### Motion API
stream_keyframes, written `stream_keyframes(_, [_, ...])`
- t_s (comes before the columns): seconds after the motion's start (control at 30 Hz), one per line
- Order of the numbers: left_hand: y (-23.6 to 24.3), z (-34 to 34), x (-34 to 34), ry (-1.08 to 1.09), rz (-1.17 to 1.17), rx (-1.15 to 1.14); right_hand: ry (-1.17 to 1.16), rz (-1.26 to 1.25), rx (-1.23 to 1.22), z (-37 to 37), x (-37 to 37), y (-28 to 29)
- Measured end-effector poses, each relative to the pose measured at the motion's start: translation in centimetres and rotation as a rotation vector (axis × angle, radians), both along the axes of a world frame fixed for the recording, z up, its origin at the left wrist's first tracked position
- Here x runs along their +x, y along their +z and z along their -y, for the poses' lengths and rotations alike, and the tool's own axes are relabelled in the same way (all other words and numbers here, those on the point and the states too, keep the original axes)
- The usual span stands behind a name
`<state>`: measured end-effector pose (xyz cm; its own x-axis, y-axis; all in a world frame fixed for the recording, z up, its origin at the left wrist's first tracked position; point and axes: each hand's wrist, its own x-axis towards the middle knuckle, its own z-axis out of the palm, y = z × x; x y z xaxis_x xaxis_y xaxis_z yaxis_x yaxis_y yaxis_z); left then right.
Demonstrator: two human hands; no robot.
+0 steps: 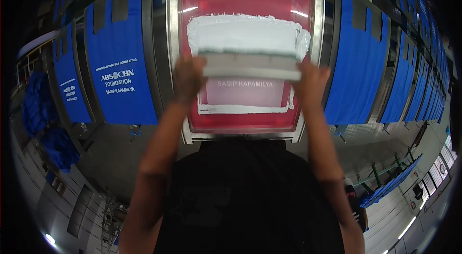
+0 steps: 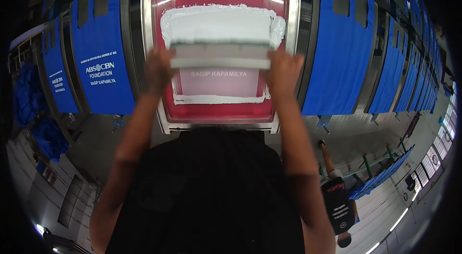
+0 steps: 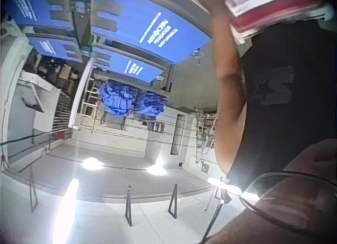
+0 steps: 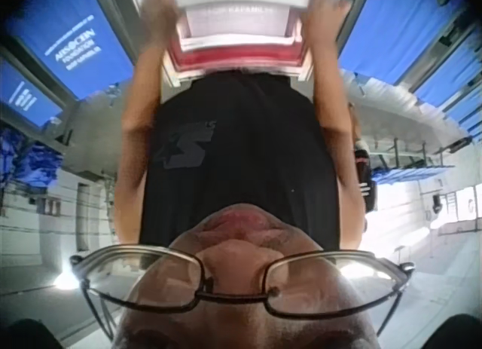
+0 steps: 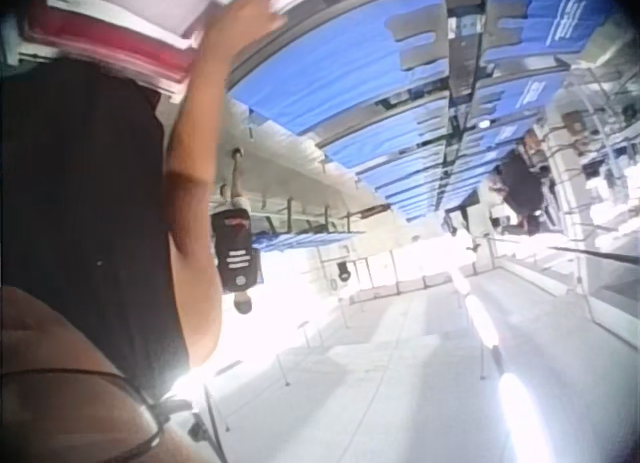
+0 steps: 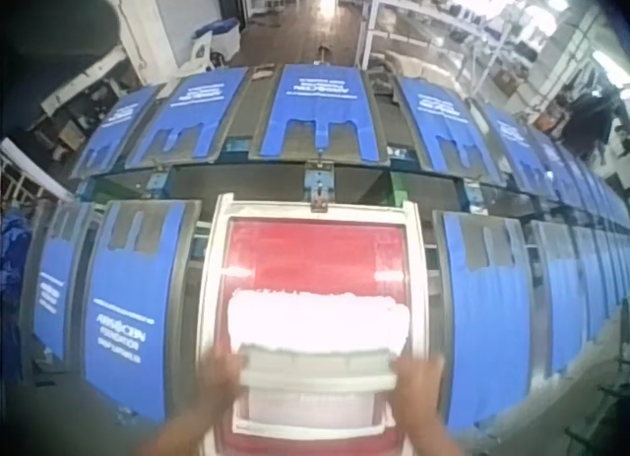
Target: The person uses a squeegee to spread white ink evenly across a screen printing frame. They repeatedly pull the squeegee across the mesh to ensure full coverage of the design area, then lift the frame to inspect the result before repeating the process.
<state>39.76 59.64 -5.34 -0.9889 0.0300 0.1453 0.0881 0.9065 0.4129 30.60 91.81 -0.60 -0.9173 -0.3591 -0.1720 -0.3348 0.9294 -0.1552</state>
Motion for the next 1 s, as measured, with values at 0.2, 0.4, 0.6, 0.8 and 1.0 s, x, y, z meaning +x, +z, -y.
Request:
stream_keyframes(0.2, [0.0, 4.3, -5.8, -0.021, 0.271, 0.142, 0.120, -0.007, 0.065, 1.1, -5.3, 1.7])
stream_keyframes(0.4, [4.6, -3.3, 13.1, -0.012, 0.168, 0.094, 0.059, 0.132, -0.088, -2.9, 11.0, 3.9])
stream_keyframes(0.6, [0.6, 0.0, 2.2, 0.018, 0.085, 0.024, 0.056, 0.023, 0.000, -0.7, 1.7, -0.3])
stream_keyframes(0.8, [1.0, 4.0, -5.1, -0.047, 0.351, 0.092, 0.167, -0.055, 0.018, 1.7, -6.6, 1.9])
stream_keyframes(1.0, [5.1, -2.9, 12.3, -0.005, 0.191, 0.040, 0.074, 0.082, -0.081, -2.4, 11.0, 4.9])
